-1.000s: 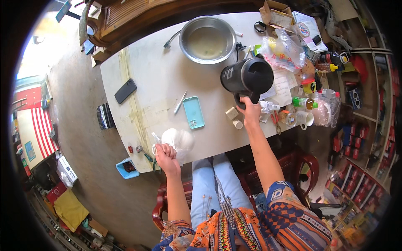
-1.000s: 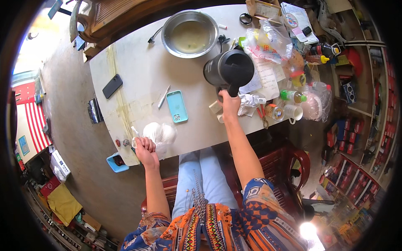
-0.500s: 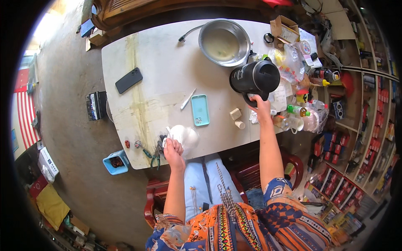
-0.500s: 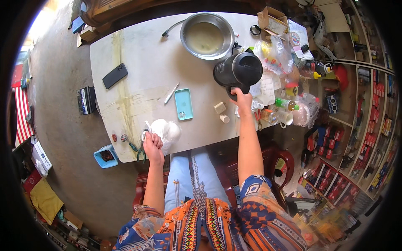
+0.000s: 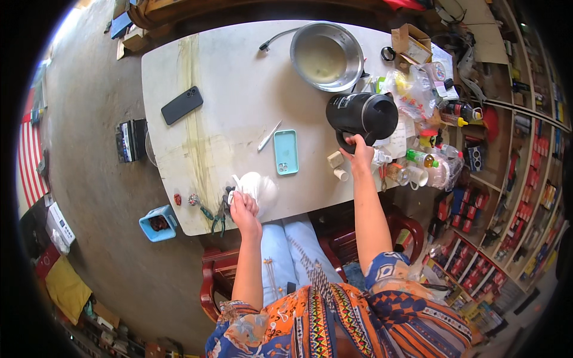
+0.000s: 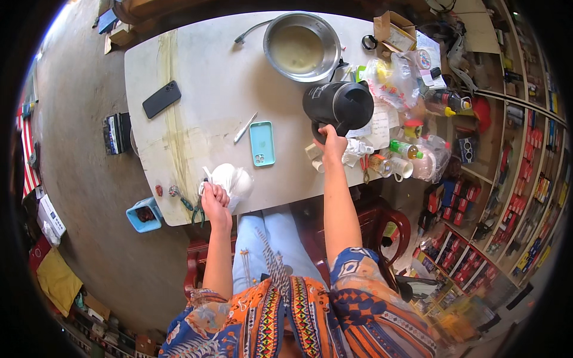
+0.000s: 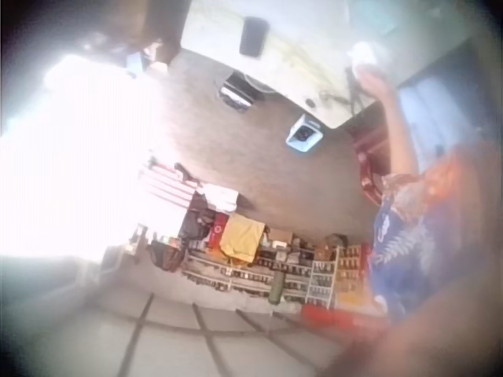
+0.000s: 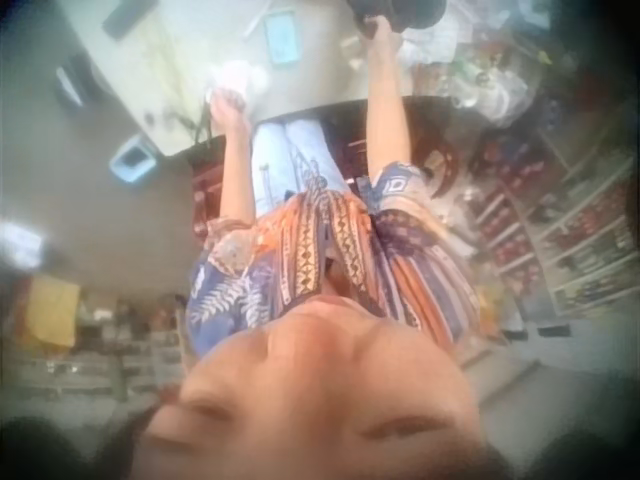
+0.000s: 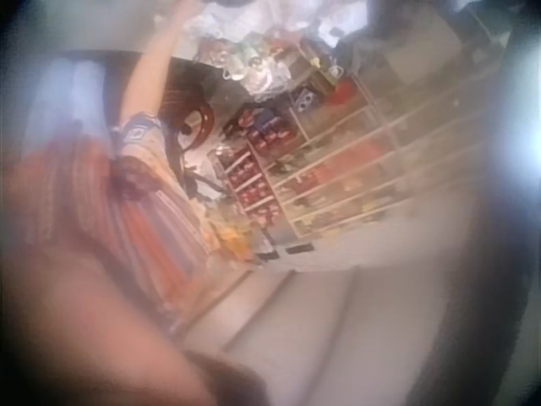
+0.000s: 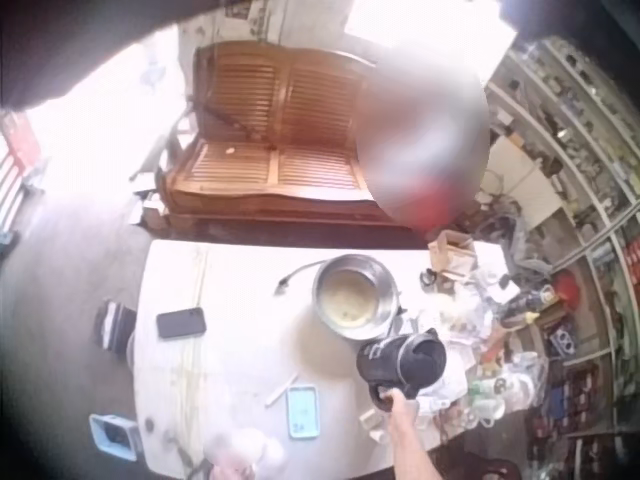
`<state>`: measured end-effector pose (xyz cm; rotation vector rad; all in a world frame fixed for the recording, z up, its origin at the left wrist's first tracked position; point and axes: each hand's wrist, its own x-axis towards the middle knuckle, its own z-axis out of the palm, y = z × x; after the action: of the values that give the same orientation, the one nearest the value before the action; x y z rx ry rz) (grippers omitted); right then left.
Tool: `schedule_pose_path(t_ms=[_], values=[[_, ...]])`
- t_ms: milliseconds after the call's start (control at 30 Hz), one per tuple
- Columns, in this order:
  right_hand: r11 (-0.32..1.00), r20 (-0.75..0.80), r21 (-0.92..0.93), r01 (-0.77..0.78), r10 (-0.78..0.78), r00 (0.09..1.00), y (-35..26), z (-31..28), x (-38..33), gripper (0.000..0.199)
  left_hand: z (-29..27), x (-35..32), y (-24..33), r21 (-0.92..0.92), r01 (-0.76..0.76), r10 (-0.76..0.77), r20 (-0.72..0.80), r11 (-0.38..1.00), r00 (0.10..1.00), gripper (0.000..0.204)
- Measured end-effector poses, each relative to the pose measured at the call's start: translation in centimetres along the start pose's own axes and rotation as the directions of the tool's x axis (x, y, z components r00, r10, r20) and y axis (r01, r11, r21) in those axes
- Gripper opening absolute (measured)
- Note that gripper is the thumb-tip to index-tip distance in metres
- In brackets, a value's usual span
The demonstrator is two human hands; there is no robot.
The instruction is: The person cleans a table, then washes a metal bowl, chopsticks, and a small white bowl in a sink using a sponge and dish soap. The person moves between an indoor table area and an outdoor sink area during the task.
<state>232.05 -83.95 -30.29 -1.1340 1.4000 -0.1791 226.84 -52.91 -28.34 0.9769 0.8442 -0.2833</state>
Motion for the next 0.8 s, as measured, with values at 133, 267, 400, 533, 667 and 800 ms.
schedule_pose_path(t_ms=[133,267,400,533,667,800], values=[[0.999,0.178,-0.032,0.0,0.005,0.984,0.5,-2.3,0.7,0.015,0.0,0.3,0.5,-0.05,0.009,-0.011,-0.027,0.999,1.0,0.039],[0.999,0.163,0.038,0.029,-0.035,0.986,0.6,-2.1,-1.2,0.026,0.0,-0.1,-0.3,-0.142,0.033,-0.04,-0.043,0.989,0.998,0.037],[0.878,0.241,0.179,-0.445,0.399,0.885,6.3,-0.6,-1.6,0.027,0.5,-0.9,0.3,-0.123,-0.016,0.008,-0.065,0.992,0.998,0.039],[0.953,0.51,0.217,-0.212,0.075,0.857,6.1,9.0,2.4,0.026,1.0,-1.4,0.9,-0.083,-0.039,0.029,-0.121,0.996,0.992,0.04],[0.757,0.411,0.612,-0.23,-0.055,0.91,3.6,15.3,11.3,0.033,0.8,-1.9,1.1,-0.078,0.023,-0.026,-0.035,0.997,0.999,0.04],[0.798,0.295,0.572,-0.188,0.014,0.955,3.8,17.0,14.3,0.032,0.7,-2.7,0.8,-0.088,0.034,-0.035,-0.015,0.996,0.999,0.038]])
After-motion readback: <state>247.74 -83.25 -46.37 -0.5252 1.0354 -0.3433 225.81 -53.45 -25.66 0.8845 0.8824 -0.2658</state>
